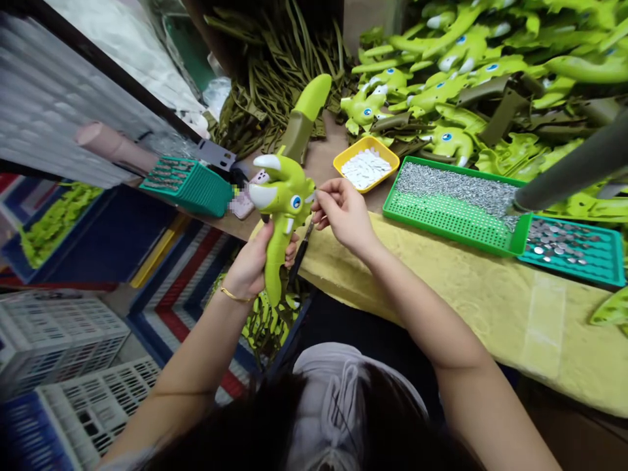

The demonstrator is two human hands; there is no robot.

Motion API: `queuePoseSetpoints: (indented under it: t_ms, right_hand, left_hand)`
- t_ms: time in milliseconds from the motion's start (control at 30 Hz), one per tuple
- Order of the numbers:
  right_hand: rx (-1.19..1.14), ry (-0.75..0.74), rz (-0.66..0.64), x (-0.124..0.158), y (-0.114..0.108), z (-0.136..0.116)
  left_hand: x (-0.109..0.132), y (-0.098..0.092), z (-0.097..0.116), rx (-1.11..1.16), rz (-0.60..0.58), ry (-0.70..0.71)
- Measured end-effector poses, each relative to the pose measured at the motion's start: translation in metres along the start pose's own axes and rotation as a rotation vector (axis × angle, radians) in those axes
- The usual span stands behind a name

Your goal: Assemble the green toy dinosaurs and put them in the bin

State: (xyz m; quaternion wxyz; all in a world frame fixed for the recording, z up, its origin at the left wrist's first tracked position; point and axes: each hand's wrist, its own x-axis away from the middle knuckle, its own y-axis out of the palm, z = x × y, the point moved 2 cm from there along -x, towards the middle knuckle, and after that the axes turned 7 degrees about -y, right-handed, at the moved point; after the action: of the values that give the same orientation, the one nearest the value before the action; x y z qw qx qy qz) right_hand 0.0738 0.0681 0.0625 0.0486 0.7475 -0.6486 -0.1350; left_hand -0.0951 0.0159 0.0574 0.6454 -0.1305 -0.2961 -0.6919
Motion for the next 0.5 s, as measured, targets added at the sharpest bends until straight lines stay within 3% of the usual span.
queuePoseSetpoints:
  t_ms: [133, 300, 500]
  right_hand:
    - [-0.012, -0.033, 0.066, -0.001, -0.003, -0.001]
    - [-0.037, -0.158, 0.259, 0.007, 0.017, -0.007]
    - [0.112, -0.197, 0.293, 0.011, 0.036, -0.007]
  left_hand:
    - [-0.002, 0.0, -0.002, 0.01, 0.001, -0.011]
    - [-0.006, 0.012, -0.007, 0.022, 0.07, 0.017]
    - [-0.006, 0.023, -0.009, -0.024, 0.16, 0.13]
